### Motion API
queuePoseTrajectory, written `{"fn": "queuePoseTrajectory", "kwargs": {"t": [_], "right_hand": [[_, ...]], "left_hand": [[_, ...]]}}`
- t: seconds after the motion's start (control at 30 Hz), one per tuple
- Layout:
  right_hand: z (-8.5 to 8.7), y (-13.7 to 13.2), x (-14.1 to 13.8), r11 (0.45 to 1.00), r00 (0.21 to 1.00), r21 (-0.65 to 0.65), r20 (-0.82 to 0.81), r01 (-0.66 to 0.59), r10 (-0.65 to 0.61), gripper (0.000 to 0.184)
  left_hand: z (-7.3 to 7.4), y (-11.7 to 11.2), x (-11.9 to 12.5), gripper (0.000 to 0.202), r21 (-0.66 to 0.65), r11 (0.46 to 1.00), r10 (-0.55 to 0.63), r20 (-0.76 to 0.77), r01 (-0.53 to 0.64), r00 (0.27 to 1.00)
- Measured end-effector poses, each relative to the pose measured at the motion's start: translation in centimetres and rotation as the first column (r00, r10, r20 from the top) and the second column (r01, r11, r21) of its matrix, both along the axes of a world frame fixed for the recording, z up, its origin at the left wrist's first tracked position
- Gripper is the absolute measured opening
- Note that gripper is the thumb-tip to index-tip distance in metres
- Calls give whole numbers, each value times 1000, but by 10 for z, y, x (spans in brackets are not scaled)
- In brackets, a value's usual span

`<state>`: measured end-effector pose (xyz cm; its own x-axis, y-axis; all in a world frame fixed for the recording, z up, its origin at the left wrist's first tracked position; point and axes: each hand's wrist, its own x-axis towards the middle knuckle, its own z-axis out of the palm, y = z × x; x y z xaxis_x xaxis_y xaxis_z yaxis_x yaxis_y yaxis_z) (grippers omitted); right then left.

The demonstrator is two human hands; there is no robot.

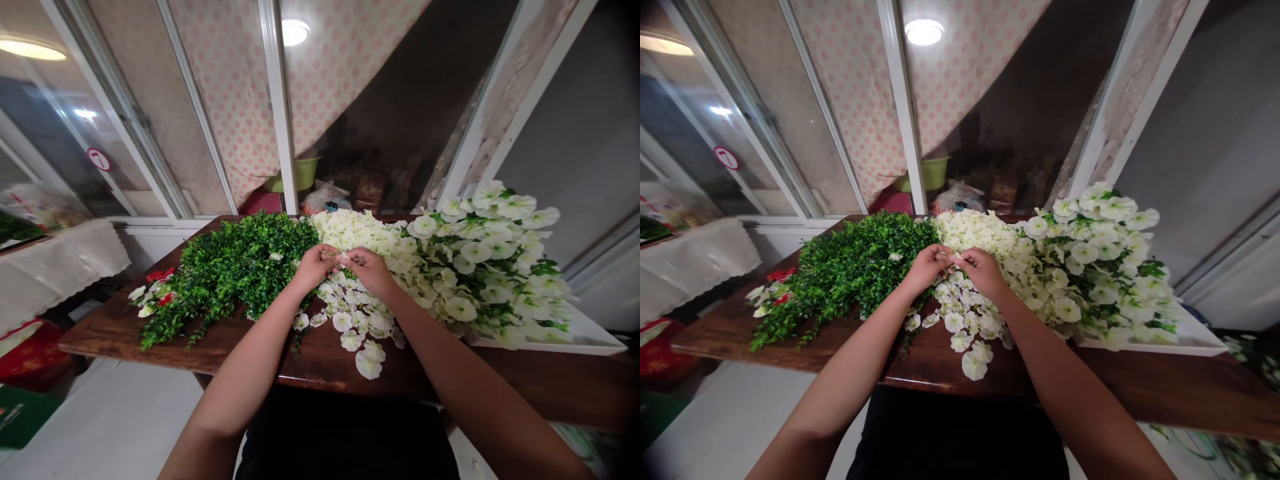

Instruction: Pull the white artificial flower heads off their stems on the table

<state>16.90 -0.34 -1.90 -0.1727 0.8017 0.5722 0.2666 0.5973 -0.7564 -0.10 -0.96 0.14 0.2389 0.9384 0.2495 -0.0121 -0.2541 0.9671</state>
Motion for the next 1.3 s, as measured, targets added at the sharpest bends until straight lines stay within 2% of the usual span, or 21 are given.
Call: {"fn": "queuePoseTrajectory", "kwargs": {"t": [0.07,0.17,0.27,0.37,0.47,0.6,0.73,0.87,0.97,1.03,1.13,1.2,1.3], "right_hand": [[-1,0,0,998,999,-70,-36,11,-13,22],[2,-5,-3,992,1000,-128,-6,6,-7,23],[5,-14,-11,994,989,-80,125,-73,83,22],[5,-27,-22,972,932,22,290,-233,217,19],[1,-40,-33,941,854,96,459,-324,247,12],[-10,-49,-44,954,774,159,625,-255,102,13],[-19,-47,-48,965,752,187,658,-185,17,13],[-19,-39,-46,970,855,202,519,-134,10,15],[-11,-33,-43,977,963,203,269,-62,5,14],[-5,-30,-40,988,996,150,74,27,-39,14],[3,-25,-34,993,979,5,-169,116,-113,21],[4,-21,-29,991,952,-100,-285,86,-111,26],[3,-16,-26,980,913,-198,-400,-5,-76,30]], "left_hand": [[3,-1,-1,39,-18,999,52,64,-51,997],[10,-1,-6,35,27,971,232,161,-239,959],[19,0,-16,29,75,902,387,295,-425,873],[24,1,-24,24,62,850,454,418,-524,787],[27,1,-27,22,19,827,486,478,-562,732],[27,1,-26,21,-32,827,503,489,-561,713],[27,1,-25,21,-38,838,492,487,-545,722],[27,2,-25,18,-34,836,498,467,-548,731],[25,3,-25,14,-11,848,488,405,-530,773],[24,3,-25,13,-8,877,457,320,-480,830],[21,2,-23,18,-15,936,352,139,-353,926],[19,0,-20,25,-23,969,245,41,-244,969],[18,-4,-16,34,-43,996,82,-4,-82,997]]}}
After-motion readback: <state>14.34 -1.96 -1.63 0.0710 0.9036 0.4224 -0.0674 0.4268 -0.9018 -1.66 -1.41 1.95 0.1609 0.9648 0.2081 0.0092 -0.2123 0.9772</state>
